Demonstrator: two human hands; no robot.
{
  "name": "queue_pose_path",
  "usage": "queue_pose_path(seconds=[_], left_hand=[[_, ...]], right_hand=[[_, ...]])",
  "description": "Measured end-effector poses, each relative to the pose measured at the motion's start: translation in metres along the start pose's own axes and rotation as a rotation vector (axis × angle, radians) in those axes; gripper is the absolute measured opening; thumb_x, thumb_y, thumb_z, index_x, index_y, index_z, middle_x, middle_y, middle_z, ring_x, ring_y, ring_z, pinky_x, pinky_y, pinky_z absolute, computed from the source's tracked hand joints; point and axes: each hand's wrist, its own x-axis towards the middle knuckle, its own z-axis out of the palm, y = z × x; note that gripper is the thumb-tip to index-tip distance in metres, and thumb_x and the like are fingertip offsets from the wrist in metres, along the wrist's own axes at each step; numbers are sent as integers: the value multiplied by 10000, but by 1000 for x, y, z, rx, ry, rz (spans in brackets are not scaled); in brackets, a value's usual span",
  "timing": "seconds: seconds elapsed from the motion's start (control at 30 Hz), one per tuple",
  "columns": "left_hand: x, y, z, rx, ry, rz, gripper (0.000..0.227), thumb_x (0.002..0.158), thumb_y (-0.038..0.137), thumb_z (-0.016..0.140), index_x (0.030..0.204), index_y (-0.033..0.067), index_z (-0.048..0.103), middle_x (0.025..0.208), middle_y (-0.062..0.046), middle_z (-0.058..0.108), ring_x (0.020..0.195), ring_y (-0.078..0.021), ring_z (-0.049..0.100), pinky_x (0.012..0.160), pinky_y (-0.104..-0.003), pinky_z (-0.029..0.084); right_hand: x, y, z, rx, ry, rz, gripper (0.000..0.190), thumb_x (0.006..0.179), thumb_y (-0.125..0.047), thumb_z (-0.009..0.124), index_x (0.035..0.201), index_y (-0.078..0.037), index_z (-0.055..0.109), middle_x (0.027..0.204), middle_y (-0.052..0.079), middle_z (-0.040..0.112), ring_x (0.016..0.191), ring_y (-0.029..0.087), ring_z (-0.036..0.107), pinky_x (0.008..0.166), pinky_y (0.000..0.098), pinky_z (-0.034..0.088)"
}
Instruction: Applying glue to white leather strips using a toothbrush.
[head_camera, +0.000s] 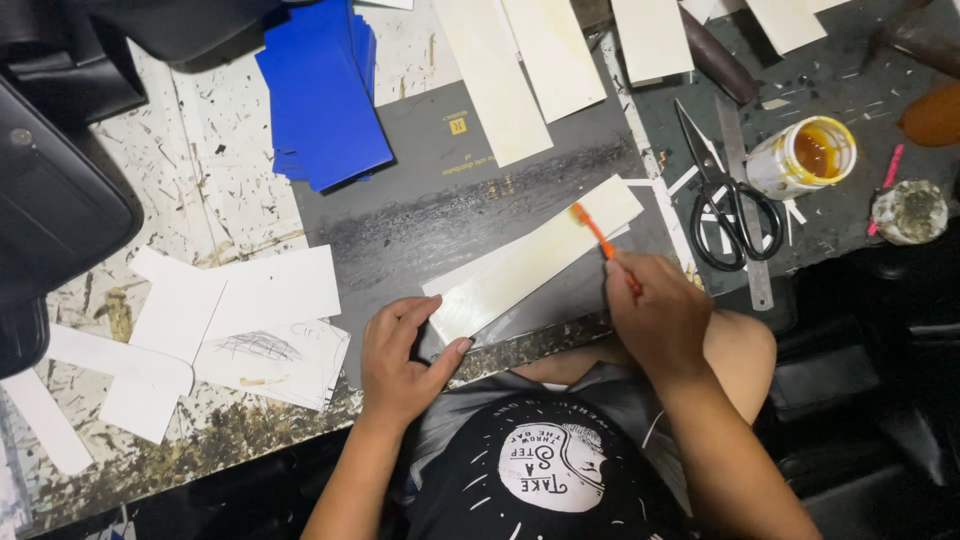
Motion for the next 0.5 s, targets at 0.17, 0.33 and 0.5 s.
queue_pose_path(seconds=[0.17,0.33,0.5], left_hand=[[-2,1,3,-25,45,-40,585,686,280,955,1192,91,732,1087,-111,649,979,-313,686,874,-428,537],[-1,16,-4,97,-16,-77,620,665,275,947,1191,73,687,1101,-93,607,962,-211,617,797,-301,518],[7,27,-11,343,-90,-105,576,688,425,901,1137,125,700,1028,-36,665,900,-211,643,821,-357,499]], right_hand=[[0,-8,2,-344,46,-127,165,980,-280,718,839,-193,720,655,-38,555,572,193,630,533,304,491],[0,-53,-5,-11,-98,-279,248,926,-100,678,730,-133,531,611,21,478,466,237,437,453,413,347],[15,-4,0,127,-52,86,57,851,-58,747,900,-36,767,775,87,718,518,242,566,471,360,447]])
